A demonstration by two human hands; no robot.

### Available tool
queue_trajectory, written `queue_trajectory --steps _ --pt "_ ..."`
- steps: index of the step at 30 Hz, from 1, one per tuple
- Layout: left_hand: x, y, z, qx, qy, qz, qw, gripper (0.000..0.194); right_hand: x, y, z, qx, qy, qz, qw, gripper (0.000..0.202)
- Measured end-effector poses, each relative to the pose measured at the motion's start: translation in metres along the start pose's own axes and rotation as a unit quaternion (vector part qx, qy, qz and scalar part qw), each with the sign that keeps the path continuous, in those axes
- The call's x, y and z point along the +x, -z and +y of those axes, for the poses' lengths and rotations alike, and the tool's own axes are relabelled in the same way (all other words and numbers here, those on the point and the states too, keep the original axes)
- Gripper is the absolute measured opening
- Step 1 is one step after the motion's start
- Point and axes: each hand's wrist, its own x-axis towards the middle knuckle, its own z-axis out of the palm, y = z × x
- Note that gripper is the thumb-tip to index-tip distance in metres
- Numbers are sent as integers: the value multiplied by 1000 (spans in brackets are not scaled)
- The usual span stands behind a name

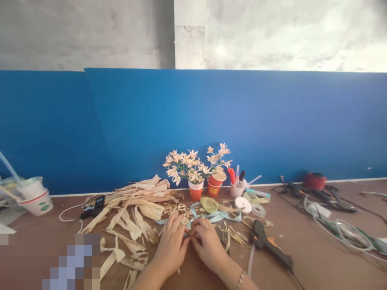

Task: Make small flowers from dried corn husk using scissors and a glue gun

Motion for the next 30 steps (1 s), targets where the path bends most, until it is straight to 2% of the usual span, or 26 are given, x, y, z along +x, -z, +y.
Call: queue_trajectory --steps 6,16,22,27,30 --pt "4 7 8 -14 -8 -3 1000 20 -3 7 -1 28 48 14 998 22" --pt "5 6 11 5 7 50 999 21 -4 5 -3 -19 51 30 998 18" --pt "6 9 16 7 -3 71 997 20 -5 4 -6 -8 46 43 998 17" --pt "8 8 24 5 -11 123 992 19 -5 -4 -9 5 45 91 995 17" --pt "9 8 25 17 -6 144 989 18 -5 -7 -7 -24 33 120 992 17"
